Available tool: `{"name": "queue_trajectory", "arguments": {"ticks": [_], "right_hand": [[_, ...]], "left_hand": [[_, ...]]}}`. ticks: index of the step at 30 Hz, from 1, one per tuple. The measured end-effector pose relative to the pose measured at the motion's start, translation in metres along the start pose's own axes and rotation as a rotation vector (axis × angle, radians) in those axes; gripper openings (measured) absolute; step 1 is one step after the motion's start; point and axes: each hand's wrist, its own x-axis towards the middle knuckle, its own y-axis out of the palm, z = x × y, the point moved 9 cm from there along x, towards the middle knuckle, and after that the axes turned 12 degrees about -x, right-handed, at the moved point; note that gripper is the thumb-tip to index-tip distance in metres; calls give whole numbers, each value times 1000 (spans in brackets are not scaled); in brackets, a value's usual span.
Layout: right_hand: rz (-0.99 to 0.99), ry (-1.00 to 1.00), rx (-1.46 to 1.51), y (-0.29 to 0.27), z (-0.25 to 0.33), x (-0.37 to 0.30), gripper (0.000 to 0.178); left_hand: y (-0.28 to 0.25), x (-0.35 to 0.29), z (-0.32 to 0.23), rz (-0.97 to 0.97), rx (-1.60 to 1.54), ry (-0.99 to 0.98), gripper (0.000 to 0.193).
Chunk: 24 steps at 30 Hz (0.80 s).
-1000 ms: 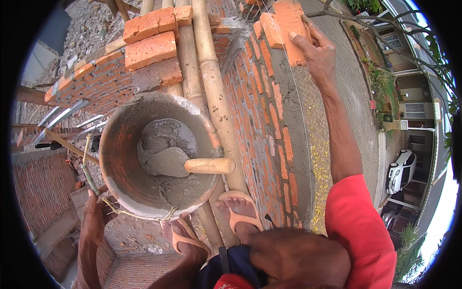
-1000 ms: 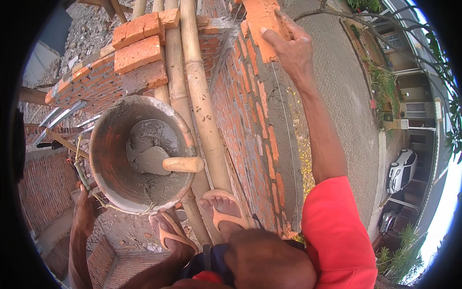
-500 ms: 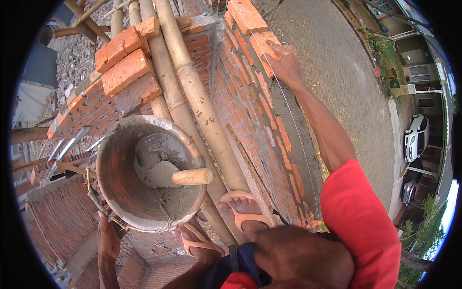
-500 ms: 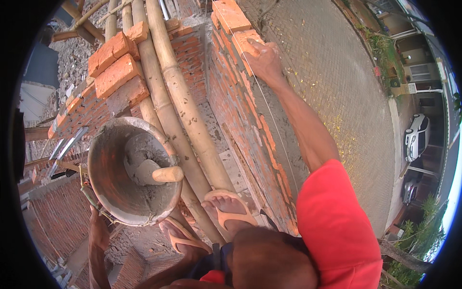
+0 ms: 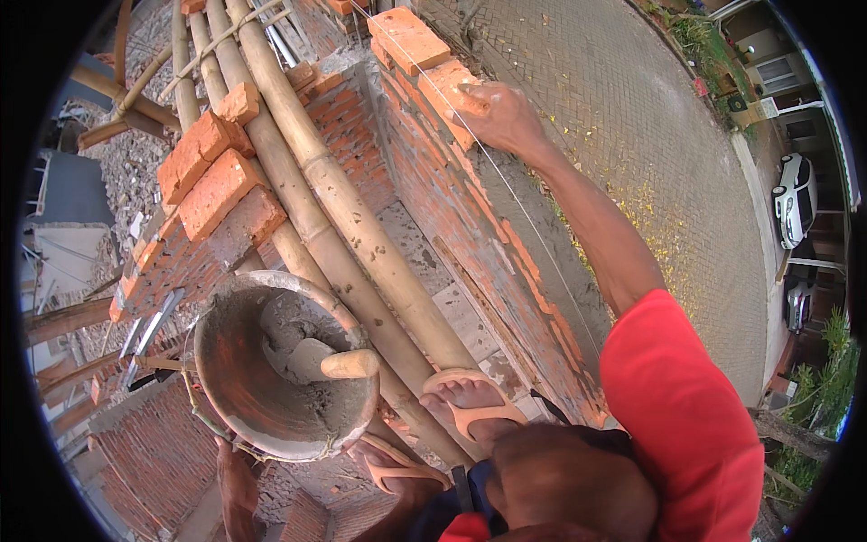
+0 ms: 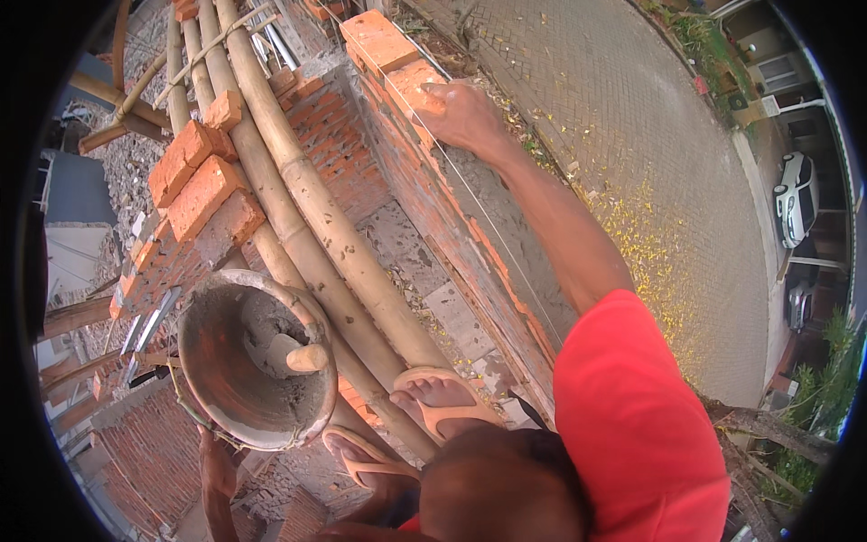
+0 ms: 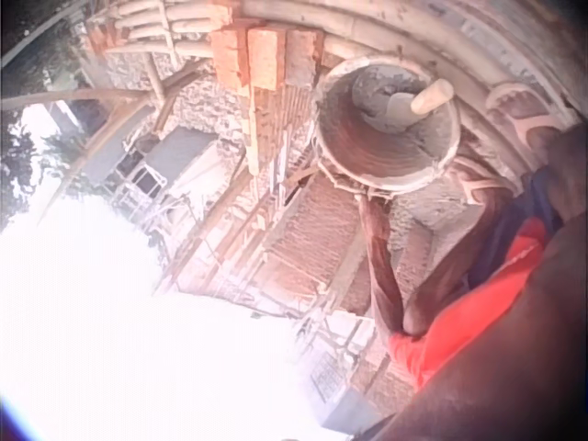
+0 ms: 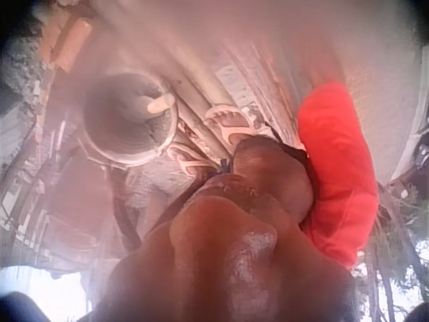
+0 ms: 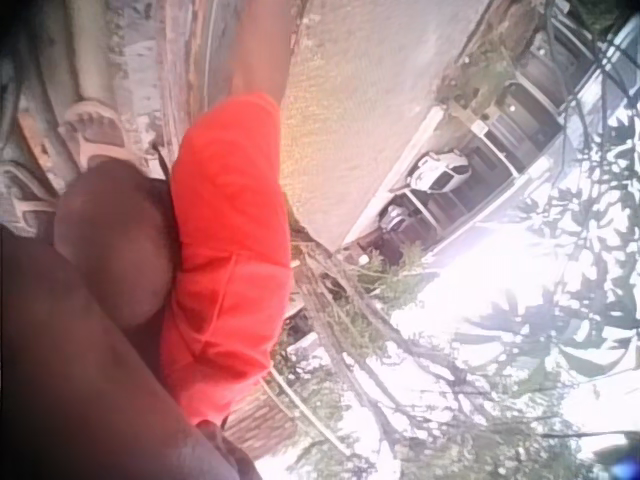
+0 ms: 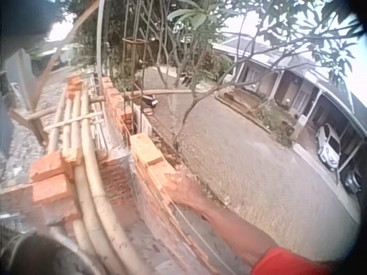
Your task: The person scoops mortar from a bucket with a trowel, spreads it on a brick wall, places bricks, and taps them into alignment. The person repeats this process along the wall, occasionally adjusting bricks and scraping excess mortar.
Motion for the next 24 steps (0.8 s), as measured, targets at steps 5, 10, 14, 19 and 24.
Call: {"name": "queue_trajectory", "arguments": {"ticks": [5, 10, 14, 19, 24], "right_hand": [[35, 31, 27, 7, -7, -3, 63], [-35, -25, 70, 8, -7, -11, 56], [-2, 68, 174, 9, -14, -16, 56], [72, 72, 229, 9, -14, -15, 58], [124, 79, 271, 11, -13, -18, 58]], "left_hand": [[-15, -2, -5, -32, 121, 10, 77], [-33, -12, -19, -5, 254, 11, 69], [-49, -20, -33, -11, 286, -9, 68], [-54, -24, -47, -36, 351, -24, 69], [-43, -32, -62, -26, 459, -18, 68]]}}
